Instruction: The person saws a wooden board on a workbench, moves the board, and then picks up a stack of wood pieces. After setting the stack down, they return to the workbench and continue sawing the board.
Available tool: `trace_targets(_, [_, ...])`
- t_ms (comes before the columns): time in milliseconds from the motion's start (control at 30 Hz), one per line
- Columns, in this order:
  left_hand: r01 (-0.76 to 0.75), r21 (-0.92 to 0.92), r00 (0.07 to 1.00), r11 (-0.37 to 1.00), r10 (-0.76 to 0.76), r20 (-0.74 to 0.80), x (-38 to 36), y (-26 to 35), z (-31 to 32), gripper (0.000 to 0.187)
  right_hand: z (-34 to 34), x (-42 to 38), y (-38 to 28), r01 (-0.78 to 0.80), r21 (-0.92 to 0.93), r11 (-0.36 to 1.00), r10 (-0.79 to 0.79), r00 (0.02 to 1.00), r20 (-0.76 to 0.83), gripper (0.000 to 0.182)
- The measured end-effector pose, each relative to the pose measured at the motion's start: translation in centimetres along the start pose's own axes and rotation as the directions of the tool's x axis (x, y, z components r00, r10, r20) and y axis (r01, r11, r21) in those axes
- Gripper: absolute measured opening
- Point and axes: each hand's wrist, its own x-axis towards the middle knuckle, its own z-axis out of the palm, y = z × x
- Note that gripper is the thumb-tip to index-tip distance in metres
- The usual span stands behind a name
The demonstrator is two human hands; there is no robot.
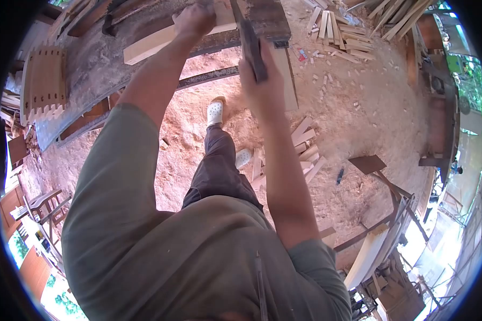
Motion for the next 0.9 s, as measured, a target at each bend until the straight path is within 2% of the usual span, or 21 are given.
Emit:
trace_targets(33, [0.003, 0.015, 1.000, 1.000, -0.003, 0.016, 0.2, 0.0, 0.0, 0.042, -0.3, -1.8, 0.3, 0.050, 0.014, 0.999, -0.049, 0.998, -0.029, 0.055])
trace_targets(167, [0.034, -0.026, 0.999, 0.999, -0.033, 0.022, -0.4, 0.5, -0.8, 0.042, -5.8, -16.7, 2.3, -0.226, -0.046, 0.973, 0.225, 0.974, -0.018, 0.060])
trace_targets(233, [0.025, 0.017, 0.998, 1.000, -0.026, 0.053, -0.5, 0.4, -0.5, 0.042, -7.6, -20.3, 1.8, -0.255, -0.090, 0.963, 0.256, 0.967, -0.009, 0.060])
trace_targets(267, [0.013, 0.061, 0.997, 0.998, -0.018, 0.079, -0.4, 0.2, -0.4, 0.042, -7.8, -20.9, 1.9, -0.221, -0.070, 0.973, 0.221, 0.975, -0.017, 0.062])
trace_targets(333, [0.023, 0.051, 0.996, 0.998, -0.027, 0.089, -0.1, 0.2, -0.3, 0.040, -6.9, -17.9, 2.9, -0.019, -0.167, 0.986, 0.014, 0.999, -0.034, 0.064])
trace_targets(367, [0.030, 0.044, 0.994, 0.999, -0.034, 0.104, -0.2, 0.1, -0.4, 0.039, -5.2, -13.7, 3.6, -0.100, -0.068, 0.993, 0.096, 0.994, -0.061, 0.062])
trace_targets(400, [0.031, 0.047, 0.994, 0.998, -0.036, 0.106, -0.2, 0.3, -0.8, 0.039, -3.1, -8.1, 3.2, -0.053, 0.009, 0.999, 0.054, 0.997, -0.051, 0.058])
trace_targets(433, [0.021, 0.033, 0.993, 0.999, -0.025, 0.114, -0.5, 0.7, -1.4, 0.038, -1.4, -3.4, 1.9, -0.119, 0.031, 0.992, 0.119, 0.993, -0.004, 0.053])
trace_targets(467, [0.006, 0.019, 0.993, 1.000, -0.008, 0.117, -0.6, 1.0, -1.8, 0.037, 0.3, 0.8, 1.6, 0.089, 0.011, 0.996, -0.089, 0.996, -0.026, 0.050])
trace_targets(533, [-0.006, 0.046, 0.997, 0.999, 0.003, 0.077, -0.2, 0.5, -1.0, 0.036, 1.1, 3.9, 1.1, 0.108, -0.027, 0.994, -0.108, 0.994, 0.010, 0.053])
trace_targets(600, [-0.009, 0.058, 0.998, 0.998, 0.006, 0.055, -0.7, 0.4, -1.1, 0.036, 0.6, 0.8, 1.5, 0.090, 0.007, 0.996, -0.090, 0.996, -0.022, 0.054])
trace_targets(633, [-0.055, 0.060, 0.998, 0.997, 0.053, 0.029, -1.1, 0.9, -1.9, 0.038, 0.2, -1.4, 1.9, 0.079, 0.042, 0.996, -0.077, 0.996, -0.049, 0.056])
trace_targets(700, [-0.097, 0.061, 0.995, 0.993, 0.096, 0.019, -1.4, 1.0, -1.9, 0.041, -2.5, -8.6, 2.4, -0.111, -0.055, 0.992, 0.110, 0.993, -0.031, 0.059])
trace_targets(767, [0.032, 0.037, 0.995, 0.999, -0.035, 0.095, -0.3, 0.6, -0.9, 0.045, -5.5, -16.4, 3.0, -0.178, -0.043, 0.983, 0.177, 0.984, -0.015, 0.062])
trace_targets(800, [0.034, 0.040, 0.994, 0.999, -0.038, 0.099, -0.1, 0.4, -0.2, 0.045, -6.6, -18.7, 2.9, -0.194, -0.047, 0.980, 0.193, 0.981, -0.012, 0.062])
trace_targets(833, [0.083, -0.007, 0.989, 0.997, -0.081, 0.121, 0.1, 0.2, 0.5, 0.047, -7.1, -18.6, 2.9, -0.197, -0.044, 0.979, 0.197, 0.980, -0.007, 0.062])
trace_targets(900, [0.118, -0.046, 0.985, 0.992, -0.111, 0.133, 0.8, 0.2, 0.6, 0.050, -7.2, -18.1, 2.7, 0.058, -0.151, 0.987, -0.061, 0.998, -0.015, 0.060])
